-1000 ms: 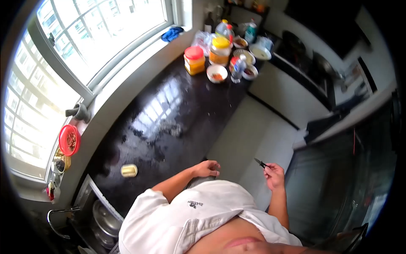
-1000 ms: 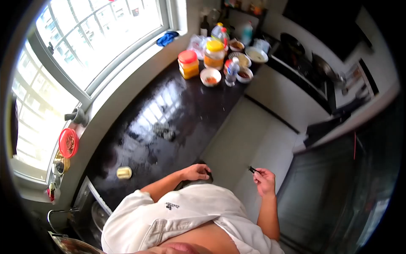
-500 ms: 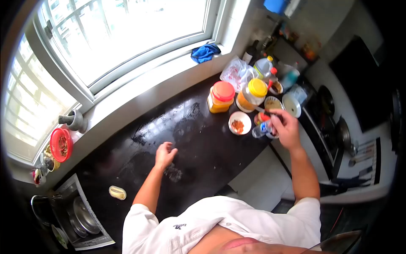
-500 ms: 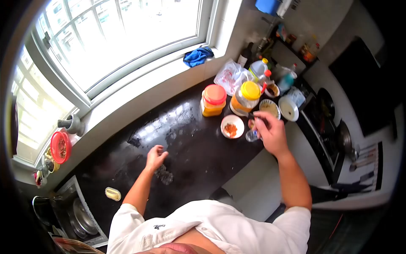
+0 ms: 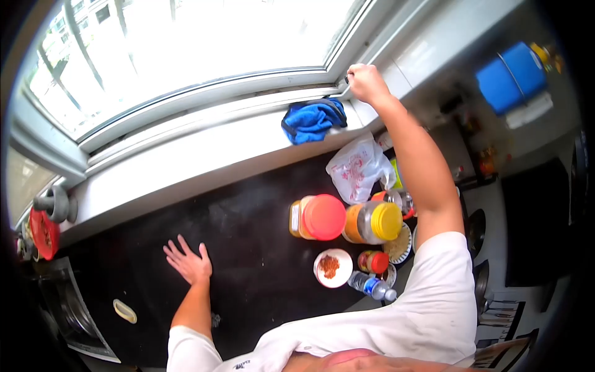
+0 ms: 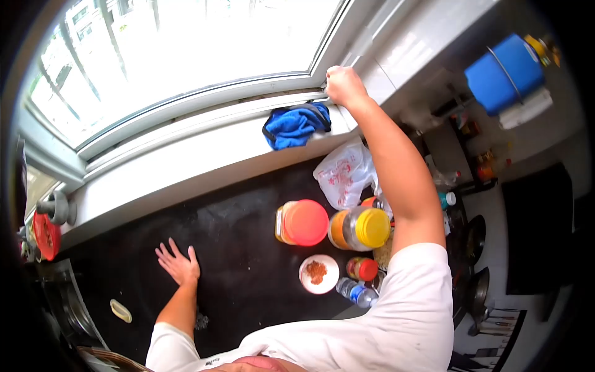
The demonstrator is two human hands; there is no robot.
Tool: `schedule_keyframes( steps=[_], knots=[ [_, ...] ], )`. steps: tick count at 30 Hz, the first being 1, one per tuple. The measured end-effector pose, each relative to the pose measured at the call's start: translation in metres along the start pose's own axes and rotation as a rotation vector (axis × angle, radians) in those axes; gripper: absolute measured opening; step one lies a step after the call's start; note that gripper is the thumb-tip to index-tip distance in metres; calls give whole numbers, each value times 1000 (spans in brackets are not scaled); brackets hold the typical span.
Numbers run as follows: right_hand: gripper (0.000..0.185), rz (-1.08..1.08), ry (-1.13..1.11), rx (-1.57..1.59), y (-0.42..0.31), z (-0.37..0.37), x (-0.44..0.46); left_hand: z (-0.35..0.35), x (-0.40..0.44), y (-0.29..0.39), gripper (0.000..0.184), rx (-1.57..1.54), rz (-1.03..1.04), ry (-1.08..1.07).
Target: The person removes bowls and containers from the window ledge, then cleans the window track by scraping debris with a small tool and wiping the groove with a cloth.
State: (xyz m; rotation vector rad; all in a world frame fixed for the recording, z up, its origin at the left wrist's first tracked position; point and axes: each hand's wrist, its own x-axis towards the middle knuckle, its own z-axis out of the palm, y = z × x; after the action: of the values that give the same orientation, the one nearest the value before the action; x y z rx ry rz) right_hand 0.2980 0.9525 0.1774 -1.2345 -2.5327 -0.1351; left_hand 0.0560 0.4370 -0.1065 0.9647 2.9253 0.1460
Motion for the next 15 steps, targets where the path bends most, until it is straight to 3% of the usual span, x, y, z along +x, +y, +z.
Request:
schedule_keyframes(
  steps=[1,5,10,15],
  knots=[
    [17,66,-145,-131,-1,8,17,-2,2,2,74,10,-3,-13],
    [18,145,-341,-341,-9,33,41,8,6,-4,75,32,23,-19],
    [17,133,-408,-448,-1,72,45,10,10,-5,79,47,30,-54],
    [15,152,-362,-460,-5,58,52,12,11,-6,78,58,64,-55]
  ],
)
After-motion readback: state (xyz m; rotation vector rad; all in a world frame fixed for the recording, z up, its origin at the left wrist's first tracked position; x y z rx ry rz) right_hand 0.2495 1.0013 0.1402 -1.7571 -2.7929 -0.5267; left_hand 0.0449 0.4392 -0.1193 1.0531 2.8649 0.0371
